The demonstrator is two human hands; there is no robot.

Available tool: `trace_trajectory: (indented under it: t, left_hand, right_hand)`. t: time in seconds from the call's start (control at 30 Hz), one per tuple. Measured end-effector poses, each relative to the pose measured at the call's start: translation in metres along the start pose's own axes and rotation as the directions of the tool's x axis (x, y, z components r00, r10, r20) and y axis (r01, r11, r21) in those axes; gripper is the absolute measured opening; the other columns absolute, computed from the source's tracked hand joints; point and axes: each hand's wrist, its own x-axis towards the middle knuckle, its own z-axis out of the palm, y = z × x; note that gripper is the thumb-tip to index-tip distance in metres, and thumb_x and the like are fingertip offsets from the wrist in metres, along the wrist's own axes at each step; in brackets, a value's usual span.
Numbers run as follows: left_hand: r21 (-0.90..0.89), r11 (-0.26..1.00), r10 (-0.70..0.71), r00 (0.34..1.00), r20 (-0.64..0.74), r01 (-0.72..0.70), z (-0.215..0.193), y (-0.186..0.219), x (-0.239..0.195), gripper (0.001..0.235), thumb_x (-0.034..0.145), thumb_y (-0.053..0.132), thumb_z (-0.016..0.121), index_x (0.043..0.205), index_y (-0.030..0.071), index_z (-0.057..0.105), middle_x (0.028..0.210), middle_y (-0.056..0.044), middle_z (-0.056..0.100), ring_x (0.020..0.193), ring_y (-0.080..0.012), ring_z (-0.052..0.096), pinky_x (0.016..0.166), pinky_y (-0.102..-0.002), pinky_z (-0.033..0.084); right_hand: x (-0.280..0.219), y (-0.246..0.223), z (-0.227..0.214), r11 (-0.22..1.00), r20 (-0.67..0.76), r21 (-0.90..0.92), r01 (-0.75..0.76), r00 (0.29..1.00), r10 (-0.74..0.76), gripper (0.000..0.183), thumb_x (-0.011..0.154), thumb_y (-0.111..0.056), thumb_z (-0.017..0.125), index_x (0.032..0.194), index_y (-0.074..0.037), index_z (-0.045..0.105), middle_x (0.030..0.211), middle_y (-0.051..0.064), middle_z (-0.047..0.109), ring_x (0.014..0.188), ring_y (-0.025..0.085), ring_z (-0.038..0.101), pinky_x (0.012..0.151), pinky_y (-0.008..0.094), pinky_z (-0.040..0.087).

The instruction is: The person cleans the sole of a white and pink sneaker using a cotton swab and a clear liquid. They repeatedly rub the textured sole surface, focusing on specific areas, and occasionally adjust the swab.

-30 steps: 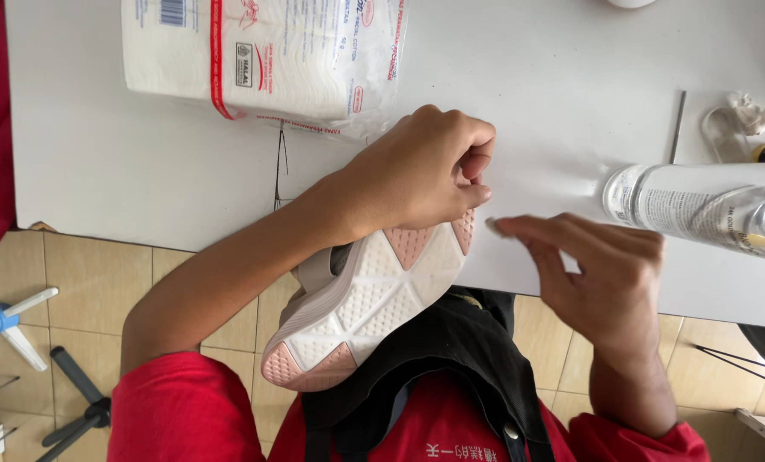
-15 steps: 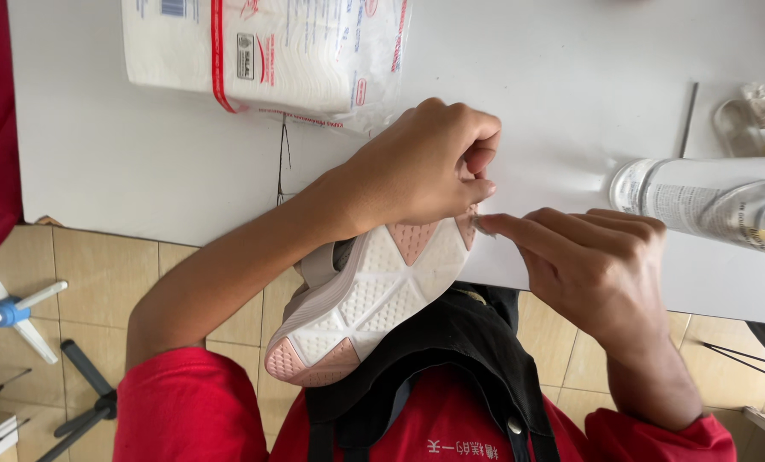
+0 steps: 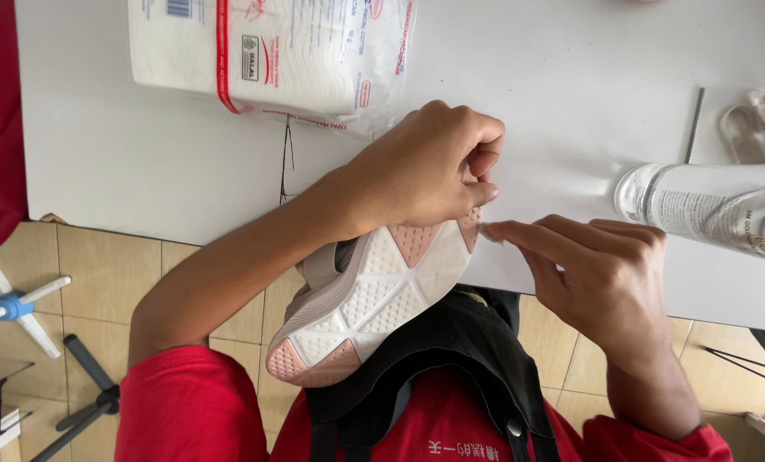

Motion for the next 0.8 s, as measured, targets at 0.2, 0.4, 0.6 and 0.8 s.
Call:
trace_trajectory:
  t: [0.2,0.4,0.6,0.8]
  left_hand:
    - [-0.01,1.0,-0.004,1.0,0.012,0.004,-0.003,0.003,-0.002,0.042,0.094,0.013,0.088,0.076,0.016,0.05,0.068,0.005,0.06,0.059,-0.0107,0.057,0.058,-0.032,0.044]
    - [0.021,1.0,-0.016,1.0,0.002,0.015,0.0,0.002,0.0,0.041,0.092,0.015,0.088,0.076,0.017,0.05,0.069,0.006,0.059,0.061,-0.0123,0.051,0.06,-0.033,0.043]
    - [0.005,1.0,-0.028,1.0,0.002,0.028,-0.002,0.008,-0.005,0.042,0.095,0.014,0.089,0.076,0.017,0.051,0.069,0.005,0.061,0.061,-0.0103,0.052,0.06,-0.031,0.043]
    - [0.005,0.999,-0.033,0.999,0.006,0.033,-0.001,0.006,-0.003,0.042,0.093,0.014,0.09,0.076,0.016,0.052,0.071,0.004,0.064,0.063,-0.0119,0.057,0.061,-0.033,0.046]
  right_hand:
    - [-0.003,-0.001,0.011,0.971,-0.037,0.229,-0.069,0.996,0.079,0.029,0.106,0.013,0.078,0.113,-0.015,0.086,0.083,-0.003,0.08,0.053,0.011,0.047,0.052,0.027,0.035]
    - [-0.001,-0.007,0.01,0.99,-0.023,0.127,-0.065,0.997,0.069,0.028,0.108,0.006,0.08,0.114,-0.021,0.087,0.072,-0.007,0.065,0.055,0.015,0.033,0.053,0.031,0.03]
    - [-0.005,-0.01,0.009,1.0,-0.064,0.019,-0.011,0.998,0.012,0.026,0.111,0.003,0.082,0.118,-0.022,0.089,0.071,-0.008,0.06,0.055,0.015,0.03,0.05,0.031,0.027]
    - [-0.001,-0.008,0.006,0.992,-0.035,0.116,-0.046,0.998,0.05,0.024,0.108,0.002,0.081,0.113,-0.021,0.086,0.072,-0.007,0.066,0.053,0.013,0.035,0.05,0.03,0.03]
